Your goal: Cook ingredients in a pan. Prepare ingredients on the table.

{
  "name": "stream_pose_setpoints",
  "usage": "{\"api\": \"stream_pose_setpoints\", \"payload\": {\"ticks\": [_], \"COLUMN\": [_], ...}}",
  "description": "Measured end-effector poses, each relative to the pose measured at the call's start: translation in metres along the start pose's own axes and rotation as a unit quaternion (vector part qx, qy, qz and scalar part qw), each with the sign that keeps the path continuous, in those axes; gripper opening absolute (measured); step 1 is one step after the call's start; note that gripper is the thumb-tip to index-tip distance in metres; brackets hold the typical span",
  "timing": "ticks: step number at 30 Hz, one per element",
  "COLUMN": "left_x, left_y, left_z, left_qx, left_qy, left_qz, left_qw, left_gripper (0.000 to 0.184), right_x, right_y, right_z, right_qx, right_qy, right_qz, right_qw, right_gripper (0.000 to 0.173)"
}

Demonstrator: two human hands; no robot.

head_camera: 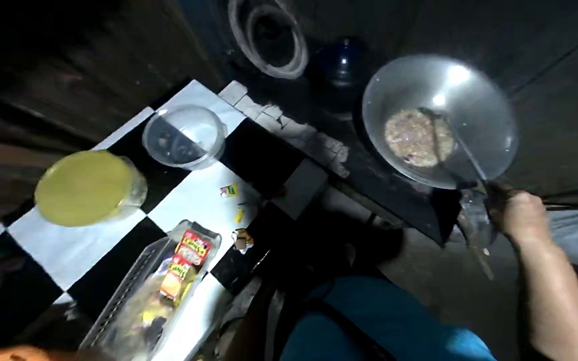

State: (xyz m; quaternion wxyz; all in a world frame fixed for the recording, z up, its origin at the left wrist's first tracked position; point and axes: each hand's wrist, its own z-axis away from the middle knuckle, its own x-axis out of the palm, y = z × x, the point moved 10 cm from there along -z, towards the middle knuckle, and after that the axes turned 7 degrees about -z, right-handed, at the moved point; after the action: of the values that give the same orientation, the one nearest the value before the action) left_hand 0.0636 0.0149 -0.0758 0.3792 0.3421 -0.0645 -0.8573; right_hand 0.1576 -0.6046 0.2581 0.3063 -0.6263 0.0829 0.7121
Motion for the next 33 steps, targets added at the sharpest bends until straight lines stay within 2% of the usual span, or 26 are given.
{"api": "stream_pose_setpoints", "payload": {"ticks": [2,4,10,13,17,21,23,26,30,33], "left_x": [-0.006,-0.010,-0.029,-0.020,-0.026,-0.046,-0.054,-0.061,-0.066,-0.081], "left_y": [0.021,0.036,0.122,0.150,0.187,0.206,0.208,0.213,0.226,0.235], "left_z": [0.017,0.017,0.051,0.053,0.069,0.095,0.099,0.109,0.114,0.124], "left_qx": [-0.008,0.022,0.146,0.190,0.225,0.259,0.270,0.289,0.298,0.307], "left_qy": [-0.030,-0.020,-0.038,-0.070,-0.085,-0.098,-0.098,-0.092,-0.081,-0.062], "left_qz": [-0.051,-0.085,-0.090,-0.060,-0.055,-0.080,-0.078,-0.063,-0.083,-0.098], "left_qw": [0.998,0.996,0.984,0.977,0.969,0.957,0.955,0.951,0.947,0.945], "left_gripper": [0.046,0.045,0.049,0.047,0.043,0.041,0.039,0.036,0.034,0.035], "right_x": [0.018,0.018,-0.057,-0.049,-0.021,-0.082,-0.100,-0.076,-0.032,-0.010], "right_y": [-0.012,-0.014,0.015,-0.010,-0.018,0.020,0.032,0.017,0.019,0.007], "right_z": [0.002,0.017,0.069,0.077,0.059,0.097,0.114,0.096,0.048,0.046], "right_qx": [0.000,-0.013,-0.092,-0.051,0.013,-0.040,-0.037,0.004,0.056,0.070], "right_qy": [-0.023,-0.041,-0.024,-0.061,-0.030,-0.012,-0.019,-0.028,-0.001,-0.013], "right_qz": [0.015,0.045,0.029,0.046,0.063,0.074,0.089,0.091,0.000,-0.023], "right_qw": [1.000,0.998,0.995,0.996,0.997,0.996,0.995,0.995,0.998,0.997], "right_gripper": [0.040,0.043,0.042,0.039,0.037,0.035,0.032,0.030,0.032,0.036]}}
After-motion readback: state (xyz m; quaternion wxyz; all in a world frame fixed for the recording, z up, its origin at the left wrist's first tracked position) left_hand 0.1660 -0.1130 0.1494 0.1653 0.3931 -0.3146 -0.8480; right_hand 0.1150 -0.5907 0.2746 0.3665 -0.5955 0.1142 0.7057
